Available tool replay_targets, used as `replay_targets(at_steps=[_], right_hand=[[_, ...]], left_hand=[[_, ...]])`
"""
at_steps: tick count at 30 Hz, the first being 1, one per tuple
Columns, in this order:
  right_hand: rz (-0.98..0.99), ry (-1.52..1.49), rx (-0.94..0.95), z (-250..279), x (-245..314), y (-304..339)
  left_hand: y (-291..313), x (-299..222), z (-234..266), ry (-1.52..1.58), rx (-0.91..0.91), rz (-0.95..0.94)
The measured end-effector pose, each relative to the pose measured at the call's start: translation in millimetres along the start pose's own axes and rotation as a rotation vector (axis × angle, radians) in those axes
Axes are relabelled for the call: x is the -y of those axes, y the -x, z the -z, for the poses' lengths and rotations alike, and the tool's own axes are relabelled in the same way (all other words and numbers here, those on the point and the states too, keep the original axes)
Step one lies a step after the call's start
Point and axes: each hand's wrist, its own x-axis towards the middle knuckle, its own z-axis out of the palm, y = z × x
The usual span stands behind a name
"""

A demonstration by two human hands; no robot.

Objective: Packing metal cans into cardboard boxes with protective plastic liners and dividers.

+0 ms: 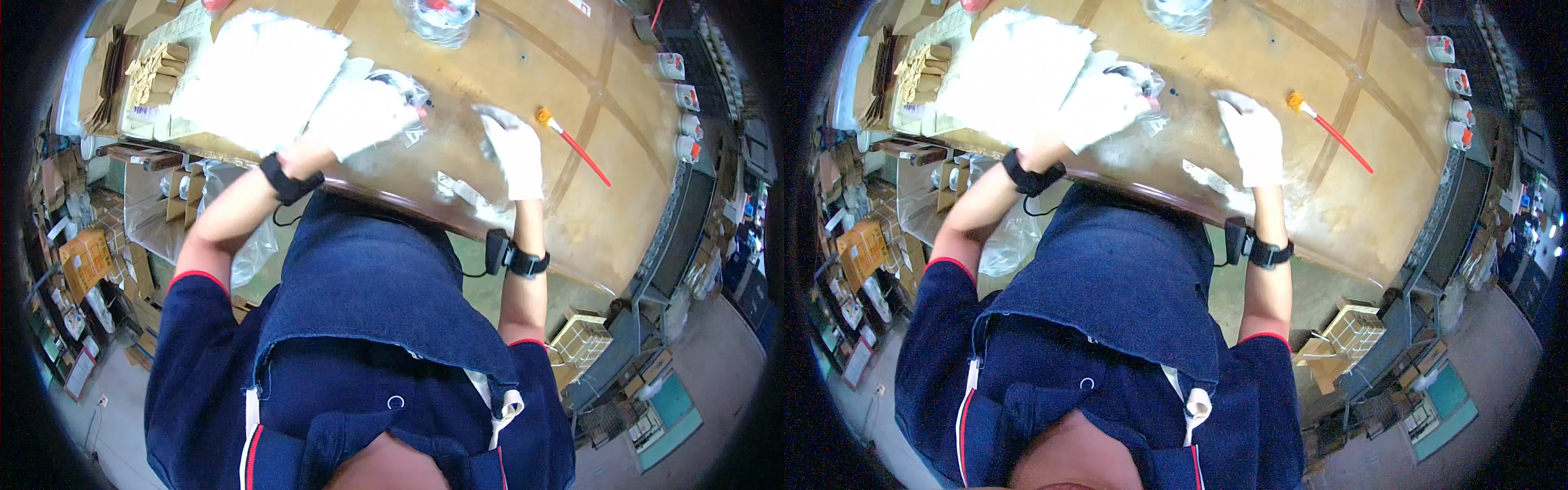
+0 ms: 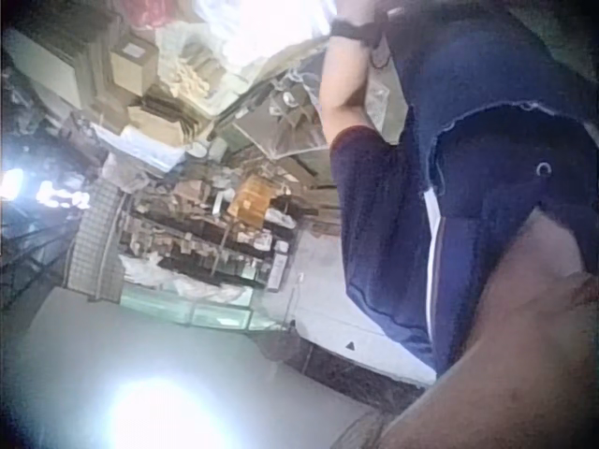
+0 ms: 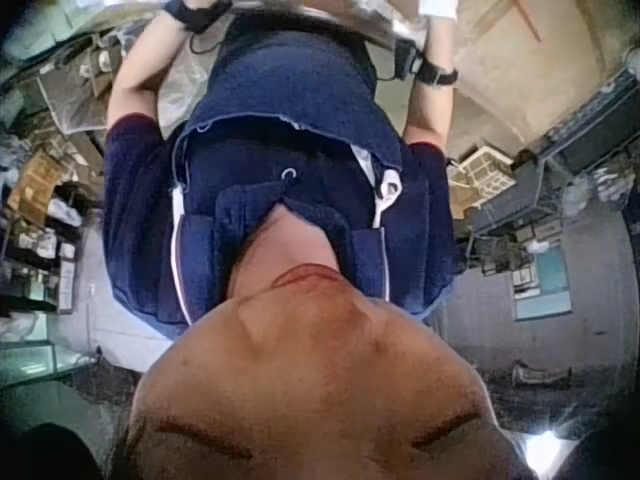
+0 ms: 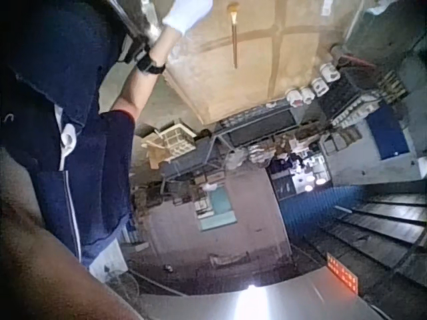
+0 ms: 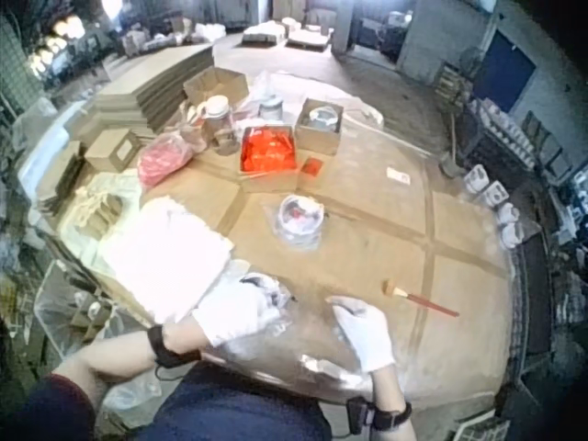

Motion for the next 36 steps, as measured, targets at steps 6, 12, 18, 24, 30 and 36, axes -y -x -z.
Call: replay_targets(at_steps=[6,12,18,24,30,36], right_hand=[[-0.219,-0.317,-0.137,20,-31,25],[-0.291,-0.374,-0.156,17,-40,27],[-0.154,-0.042,-0.082,-12,-39,14],[-0.22,-0.04,0.098,-44,-44,1],[-0.334,-0.087,0.106,-83,-38,-35],[-0.42,-0.126,-0.134,-111,-23,-48]], left_hand=[[-34,45,-4,-0.36,-0.268,-0.373],[-136,43,1,0.084,-0.567,-0.129],[-113,57,23,-0.114,-0.349,-0.153],[103,62,21,0.167,-0.684,0.151],[313,153,54,0.027,-0.41,0.956],[428,330,-37,-0.346,-0.038,1.192]])
